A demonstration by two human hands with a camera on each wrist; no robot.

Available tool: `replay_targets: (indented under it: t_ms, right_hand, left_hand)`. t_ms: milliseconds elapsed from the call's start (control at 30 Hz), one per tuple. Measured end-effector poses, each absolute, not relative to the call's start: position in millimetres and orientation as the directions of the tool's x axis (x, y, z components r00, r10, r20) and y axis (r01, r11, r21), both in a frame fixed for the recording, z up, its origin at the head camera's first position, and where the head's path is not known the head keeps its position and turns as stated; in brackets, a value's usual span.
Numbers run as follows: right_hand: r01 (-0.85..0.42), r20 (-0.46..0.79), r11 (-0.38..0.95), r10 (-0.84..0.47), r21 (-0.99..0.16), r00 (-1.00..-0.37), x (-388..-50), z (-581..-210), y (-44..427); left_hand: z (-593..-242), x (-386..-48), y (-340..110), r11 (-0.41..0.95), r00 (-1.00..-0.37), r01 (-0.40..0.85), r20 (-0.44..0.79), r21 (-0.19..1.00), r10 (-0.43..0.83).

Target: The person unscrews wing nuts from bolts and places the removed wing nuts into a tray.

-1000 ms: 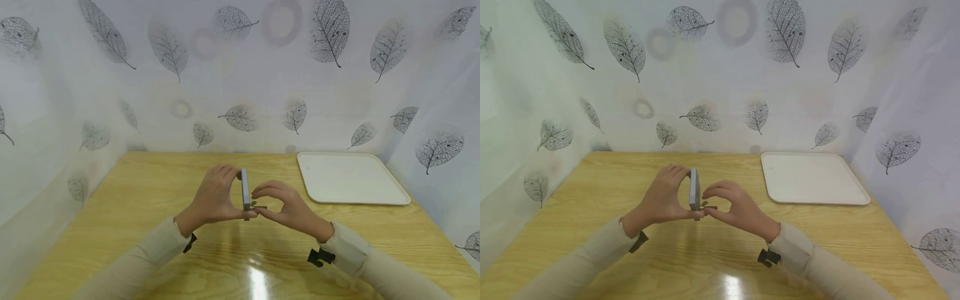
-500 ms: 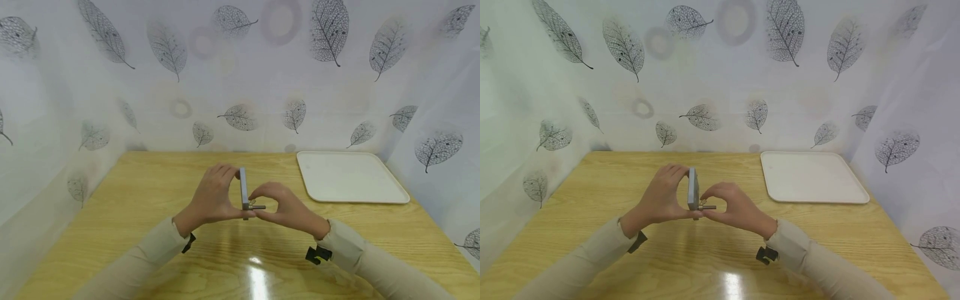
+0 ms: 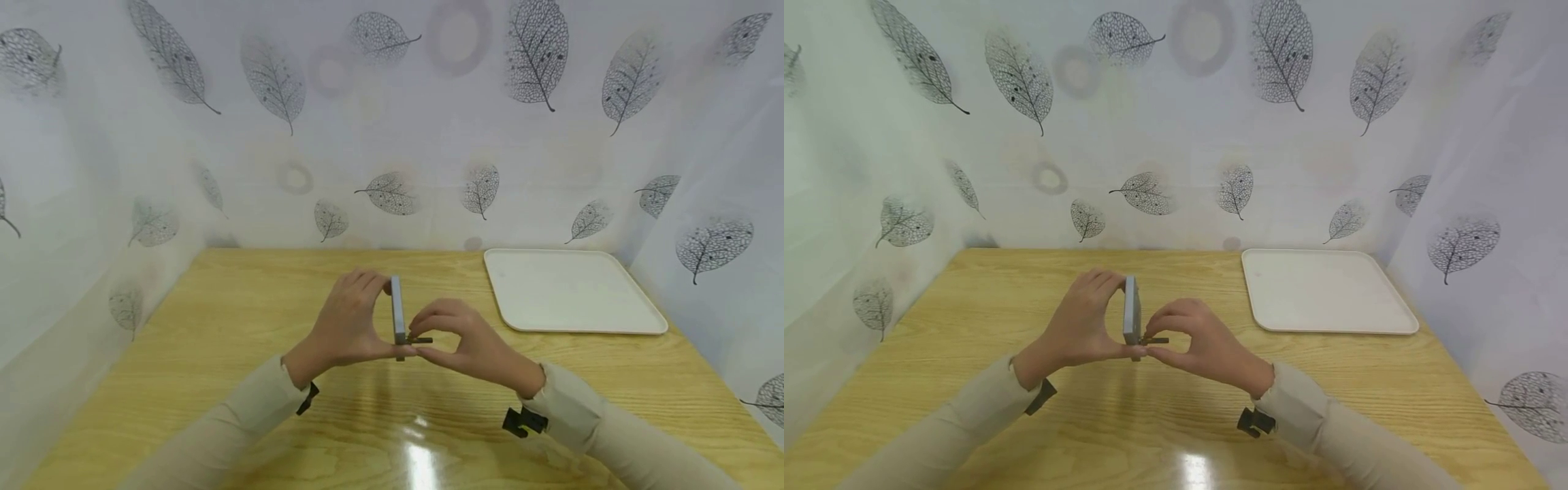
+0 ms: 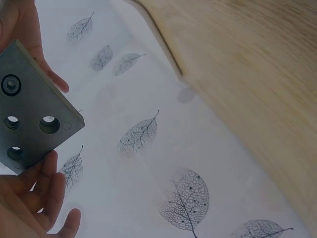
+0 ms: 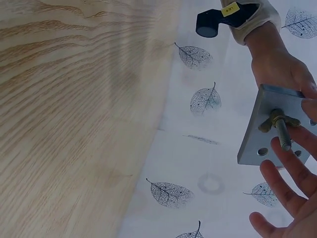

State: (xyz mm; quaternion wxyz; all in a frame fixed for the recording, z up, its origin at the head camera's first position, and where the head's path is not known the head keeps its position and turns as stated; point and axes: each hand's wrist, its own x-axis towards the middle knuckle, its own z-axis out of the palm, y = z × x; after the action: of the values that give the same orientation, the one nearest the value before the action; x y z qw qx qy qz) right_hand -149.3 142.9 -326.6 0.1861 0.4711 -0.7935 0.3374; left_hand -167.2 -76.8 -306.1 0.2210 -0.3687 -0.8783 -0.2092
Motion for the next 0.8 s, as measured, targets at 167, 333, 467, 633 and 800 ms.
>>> replay_targets:
  t_ms: [167, 333, 467, 633, 800]
  right_hand:
    - [-0.891, 0.634, 0.304, -0.627, -0.337, -0.454, -147.7, -326.3, 143.1]
    - [-0.893, 0.636, 0.299, -0.627, -0.337, -0.450, -146.3, -325.5, 143.1]
    - [-0.884, 0.638, 0.319, -0.612, -0.342, -0.467, -147.3, -325.9, 142.8]
    - [-0.848, 0.606, 0.385, -0.594, -0.364, -0.530, -149.7, -325.9, 142.2]
    - [-0.781, 0.495, 0.455, -0.606, -0.427, -0.623, -150.4, -325.5, 141.4]
  left_hand:
    - [-306.8, -167.9, -77.2, 0.644, -0.631, 0.739, 0.544, 0.201, 0.554]
    - [-307.3, -168.3, -77.3, 0.645, -0.635, 0.736, 0.541, 0.206, 0.552]
    - [-306.6, -167.7, -76.8, 0.642, -0.632, 0.738, 0.542, 0.205, 0.553]
    - [-306.3, -167.1, -76.3, 0.638, -0.627, 0.742, 0.546, 0.204, 0.556]
    - [-306.1, -166.8, -75.8, 0.632, -0.625, 0.746, 0.547, 0.209, 0.557]
